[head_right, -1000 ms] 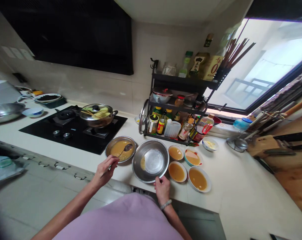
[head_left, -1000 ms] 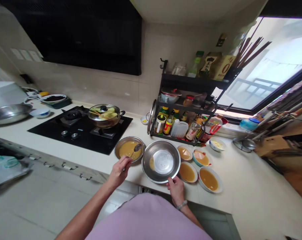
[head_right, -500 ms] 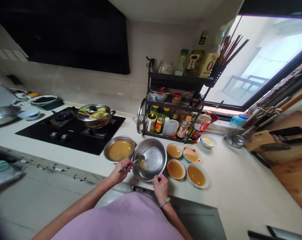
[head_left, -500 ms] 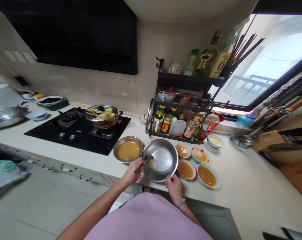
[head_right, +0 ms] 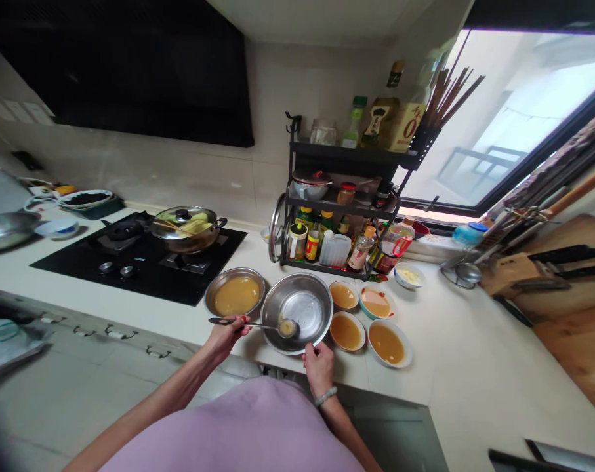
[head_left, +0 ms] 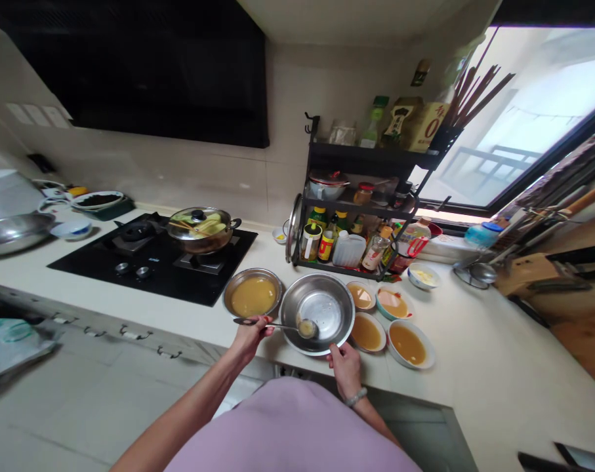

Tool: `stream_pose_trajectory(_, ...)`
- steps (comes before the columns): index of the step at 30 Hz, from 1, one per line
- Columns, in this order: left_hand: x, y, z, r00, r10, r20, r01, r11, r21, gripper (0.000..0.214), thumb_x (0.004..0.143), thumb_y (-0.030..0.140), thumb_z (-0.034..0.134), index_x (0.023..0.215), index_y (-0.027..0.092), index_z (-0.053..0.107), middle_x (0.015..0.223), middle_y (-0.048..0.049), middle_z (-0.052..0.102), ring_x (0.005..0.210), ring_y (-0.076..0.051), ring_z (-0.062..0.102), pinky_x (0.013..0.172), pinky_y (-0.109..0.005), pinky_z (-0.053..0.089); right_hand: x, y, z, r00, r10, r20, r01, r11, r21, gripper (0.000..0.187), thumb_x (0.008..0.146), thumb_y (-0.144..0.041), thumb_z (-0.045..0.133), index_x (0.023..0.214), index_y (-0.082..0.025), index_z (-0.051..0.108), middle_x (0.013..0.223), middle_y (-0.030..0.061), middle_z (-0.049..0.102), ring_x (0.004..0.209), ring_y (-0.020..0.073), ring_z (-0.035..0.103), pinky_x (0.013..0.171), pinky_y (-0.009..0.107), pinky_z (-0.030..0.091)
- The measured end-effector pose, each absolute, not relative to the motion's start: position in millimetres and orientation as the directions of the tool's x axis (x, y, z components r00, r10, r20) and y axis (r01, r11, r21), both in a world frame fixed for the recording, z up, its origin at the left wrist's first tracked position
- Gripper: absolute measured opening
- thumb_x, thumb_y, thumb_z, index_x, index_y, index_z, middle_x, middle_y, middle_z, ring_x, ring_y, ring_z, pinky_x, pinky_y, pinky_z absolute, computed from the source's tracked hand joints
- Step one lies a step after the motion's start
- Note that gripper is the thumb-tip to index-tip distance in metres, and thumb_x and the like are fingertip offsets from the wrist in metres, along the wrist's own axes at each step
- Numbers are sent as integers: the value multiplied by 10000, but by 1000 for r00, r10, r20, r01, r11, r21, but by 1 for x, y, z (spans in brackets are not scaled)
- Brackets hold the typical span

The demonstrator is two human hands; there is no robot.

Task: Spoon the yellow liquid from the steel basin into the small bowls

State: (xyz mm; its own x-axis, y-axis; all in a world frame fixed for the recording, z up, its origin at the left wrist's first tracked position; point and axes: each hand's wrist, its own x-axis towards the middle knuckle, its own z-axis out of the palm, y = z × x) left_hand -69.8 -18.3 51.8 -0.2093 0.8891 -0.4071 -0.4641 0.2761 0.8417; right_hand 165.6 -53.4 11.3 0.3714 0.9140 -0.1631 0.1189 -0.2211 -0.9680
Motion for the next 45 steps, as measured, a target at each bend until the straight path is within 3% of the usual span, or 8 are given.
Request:
stream_pose_trajectory(6,-96,-17,71,-302,878,-372,-519,175,837,102,621,91,724,640,111,626,659,-52,665,524,-100,599,535,-226,526,164,-52,12,377,911,-166,50,-198,-979,276,638,-446,605,560,-186,554,439,5,555,384,133,482,389,232,354)
stream_pose_trajectory(10,-120,-15,82,-408,871,-273,-466,58,883,140,592,174,744,667,107,646,643,-32,661,524,-104,594,565,-242,523,161,-49,13,385,903,-190,12,-210,-978,262,622,-435,599,550,-187,554,436,1,546,395,131,478,391,231,349)
stream_pose_trajectory(13,-136,-17,88,-481,862,-158,-310,2,951,219,610,295,738,714,123,651,606,-16,654,529,-128,602,596,-273,526,159,-47,12,371,906,-202,-39,-203,-979,250,611,-421,610,551,-187,548,437,-8,537,409,130,485,396,226,347)
stream_pose_trajectory(17,-149,-24,96,-482,876,7,35,11,999,241,672,379,688,775,162,664,580,-18,649,551,-169,629,582,-272,513,156,-43,7,358,907,-220,-96,-199,-975,248,595,-416,622,554,-190,531,441,-23,522,423,125,489,404,222,345)
stream_pose_trajectory(23,-152,-31,94,-235,907,350,500,-197,844,111,785,297,581,800,208,645,753,-37,625,585,-149,618,546,-238,483,150,-38,2,337,911,-239,-97,-219,-971,304,593,-480,619,567,-192,525,453,-19,528,425,122,488,427,232,369)
stream_pose_trajectory(28,-150,-27,89,58,901,430,738,-329,590,173,877,221,449,920,212,616,838,-61,628,723,-162,618,664,-261,480,153,-37,5,310,909,-280,-170,-237,-956,299,582,-446,668,559,-184,527,464,-12,547,422,112,481,396,215,333)
stream_pose_trajectory(34,-144,-13,91,301,890,342,800,-431,417,186,915,180,375,928,183,560,859,-59,607,708,-158,605,662,-274,459,147,-32,11,329,887,-323,-272,-238,-932,289,527,-397,708,539,-183,515,437,-28,525,406,108,485,383,206,320)
stream_pose_trajectory(45,-150,-4,91,368,871,324,768,-481,422,178,889,123,378,834,180,537,781,-40,567,640,-139,554,609,-256,404,158,-35,13,438,857,-270,-260,-167,-951,281,540,-382,710,528,-196,500,422,-36,512,395,99,457,386,210,300)
